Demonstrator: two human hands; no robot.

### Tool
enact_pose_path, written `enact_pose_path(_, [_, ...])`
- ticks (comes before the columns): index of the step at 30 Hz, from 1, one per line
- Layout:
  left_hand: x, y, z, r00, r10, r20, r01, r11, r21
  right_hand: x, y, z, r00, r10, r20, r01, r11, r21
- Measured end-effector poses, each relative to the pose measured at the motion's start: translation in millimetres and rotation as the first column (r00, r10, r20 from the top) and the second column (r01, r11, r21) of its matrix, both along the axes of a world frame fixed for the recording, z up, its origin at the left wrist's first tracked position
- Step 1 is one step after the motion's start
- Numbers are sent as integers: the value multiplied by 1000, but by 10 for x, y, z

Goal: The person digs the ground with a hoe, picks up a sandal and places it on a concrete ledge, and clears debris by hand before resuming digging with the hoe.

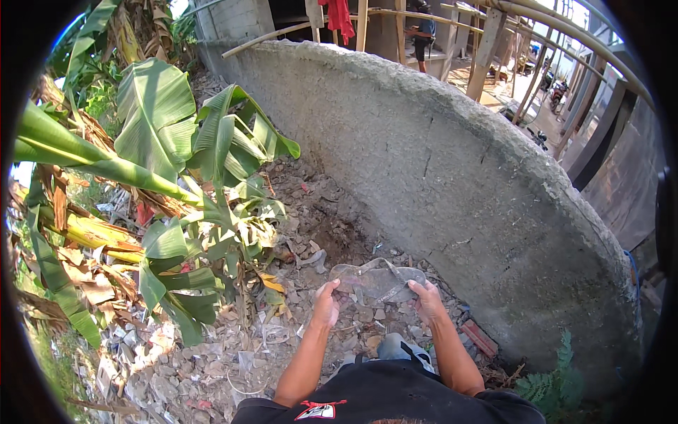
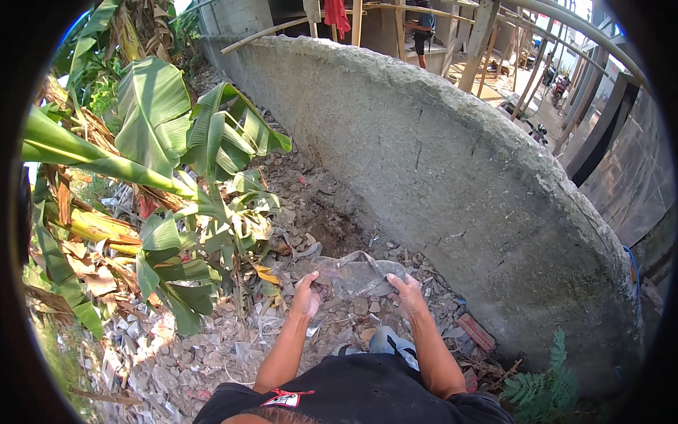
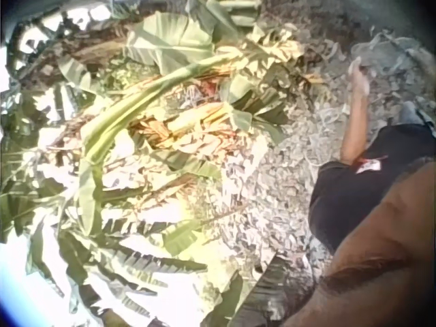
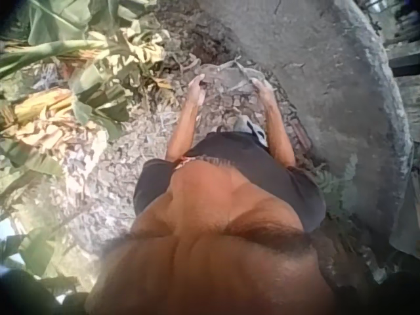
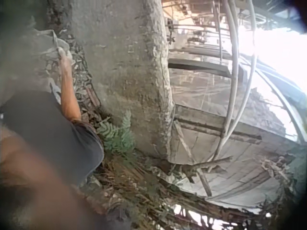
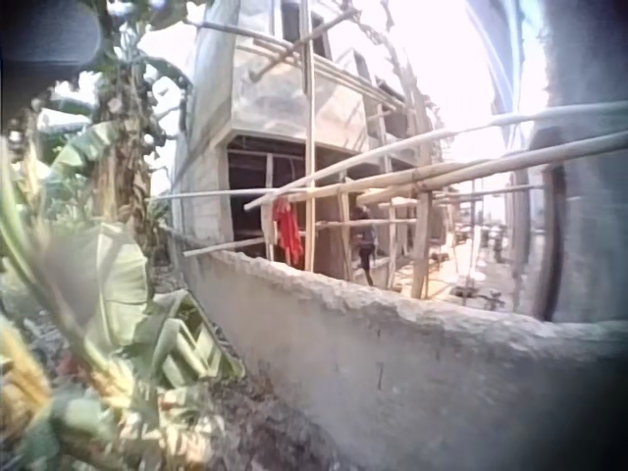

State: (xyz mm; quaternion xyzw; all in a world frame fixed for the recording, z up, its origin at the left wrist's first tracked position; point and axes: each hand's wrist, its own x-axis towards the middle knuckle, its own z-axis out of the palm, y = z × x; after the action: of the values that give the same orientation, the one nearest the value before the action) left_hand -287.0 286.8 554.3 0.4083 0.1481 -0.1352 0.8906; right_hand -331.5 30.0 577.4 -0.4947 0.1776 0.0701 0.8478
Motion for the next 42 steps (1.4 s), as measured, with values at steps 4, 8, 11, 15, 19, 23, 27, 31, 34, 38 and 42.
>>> enact_pose_path(4, [49, 63, 20, 998, 19, 56, -21, 999, 31, 79, 56, 35, 998, 43, 37, -42, 999, -15])
enact_pose_path(8, [40, 84, 19, 997, 49, 61, -53, 996, 65, 70, 132, 123, 1000, 18, -1, -18, 1000, 8])
enact_pose_path(11, [61, 45, 126, 998, 54, 42, -58, 995, 81, 96, 66, -70, 999, 40, 12, -40, 999, -9])
enact_pose_path(15, [59, 83, 147, 995, 68, 74, -75, 993, 96, 112, 88, -111, 999, 40, 20, -40, 999, -12])
enact_pose_path(19, [91, 96, 72, 997, 68, 47, -73, 989, 127, 89, 72, -53, 998, 54, 32, -53, 998, -37])
enact_pose_path(23, [188, -11, 165, 998, -27, 54, 18, 988, 156, 97, -35, 9, 997, 65, 40, -58, 988, -143])
enact_pose_path(27, [241, -14, 253, 997, 14, 74, -25, 990, 141, 151, -50, -28, 998, 35, 46, -33, 998, -60])
enact_pose_path(31, [301, -1, 98, 997, -62, 53, 53, 986, 159, 139, -92, -73, 1000, -2, -9, 2, 1000, 2])
enact_pose_path(34, [312, -64, 47, 984, -176, -3, 173, 963, 205, 27, -187, -103, 997, -83, -7, 83, 995, 57])
enact_pose_path(38, [327, -226, 8, 919, -394, 0, 378, 881, 284, -191, -494, -181, 978, -209, -22, 210, 976, 49])
enact_pose_path(42, [318, -68, -226, 923, -371, -104, 382, 847, 369, -260, -673, -152, 863, -506, -1, 502, 856, 122])
